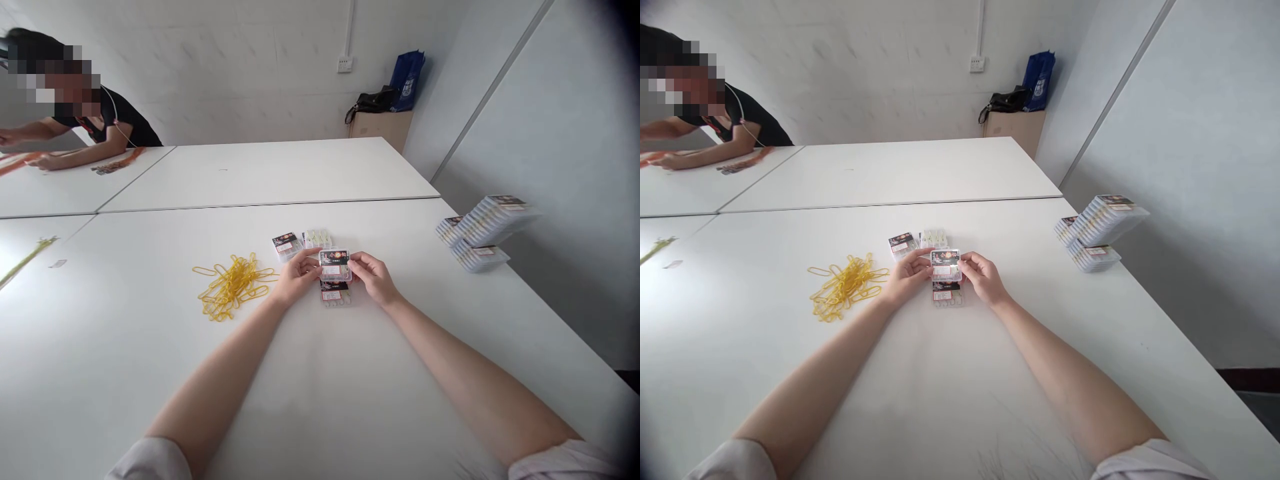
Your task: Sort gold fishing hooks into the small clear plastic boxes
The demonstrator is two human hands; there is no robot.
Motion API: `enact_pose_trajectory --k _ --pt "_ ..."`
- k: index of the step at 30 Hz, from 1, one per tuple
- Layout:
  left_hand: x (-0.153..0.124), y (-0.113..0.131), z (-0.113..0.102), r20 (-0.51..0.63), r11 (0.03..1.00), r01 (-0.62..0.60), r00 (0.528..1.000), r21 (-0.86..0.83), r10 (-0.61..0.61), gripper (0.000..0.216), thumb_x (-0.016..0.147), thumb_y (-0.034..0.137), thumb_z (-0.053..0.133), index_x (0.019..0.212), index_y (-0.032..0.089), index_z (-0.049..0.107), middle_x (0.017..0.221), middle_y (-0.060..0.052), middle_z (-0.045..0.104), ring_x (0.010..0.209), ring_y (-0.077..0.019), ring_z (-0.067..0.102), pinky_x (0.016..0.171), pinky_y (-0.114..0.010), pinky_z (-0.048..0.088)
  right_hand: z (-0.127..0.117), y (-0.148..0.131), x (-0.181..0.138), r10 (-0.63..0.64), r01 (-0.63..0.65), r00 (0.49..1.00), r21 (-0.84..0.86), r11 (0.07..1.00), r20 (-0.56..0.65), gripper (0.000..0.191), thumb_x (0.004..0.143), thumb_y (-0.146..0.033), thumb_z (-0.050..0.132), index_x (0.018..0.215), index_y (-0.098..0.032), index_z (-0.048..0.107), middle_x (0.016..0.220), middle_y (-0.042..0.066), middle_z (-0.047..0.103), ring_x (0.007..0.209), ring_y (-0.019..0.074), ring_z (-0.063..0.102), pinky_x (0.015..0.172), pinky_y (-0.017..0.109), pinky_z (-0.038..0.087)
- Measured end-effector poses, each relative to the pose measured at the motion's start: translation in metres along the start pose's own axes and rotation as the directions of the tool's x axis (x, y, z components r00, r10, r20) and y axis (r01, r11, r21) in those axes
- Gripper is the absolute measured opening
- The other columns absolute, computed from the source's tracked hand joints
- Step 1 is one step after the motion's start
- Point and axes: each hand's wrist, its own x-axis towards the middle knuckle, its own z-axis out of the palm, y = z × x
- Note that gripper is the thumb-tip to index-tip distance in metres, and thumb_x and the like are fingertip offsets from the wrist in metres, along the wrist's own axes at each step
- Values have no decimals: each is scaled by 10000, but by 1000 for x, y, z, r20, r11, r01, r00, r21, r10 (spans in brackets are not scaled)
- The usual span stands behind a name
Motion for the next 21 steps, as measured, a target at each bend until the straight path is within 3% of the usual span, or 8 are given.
enact_pose_trajectory --k 10,21 --pt "3 10 8 -28 1000 -9 1000 -3 9 479 750 365 785 1156 161 635 767 9 667 725 -126 631 743 -281 508 -2 3 1 -28 28 1000 -14 1000 -11 303 851 -518 687 884 -218 678 730 7 658 667 175 590 650 329 497" --pt "7 7 7 -33 1000 4 999 -16 -4 503 751 388 784 1176 165 632 794 4 683 748 -126 628 770 -290 499 0 -3 1 -31 31 999 -24 999 -20 336 821 -538 691 886 -210 667 696 6 651 627 175 584 632 342 494"
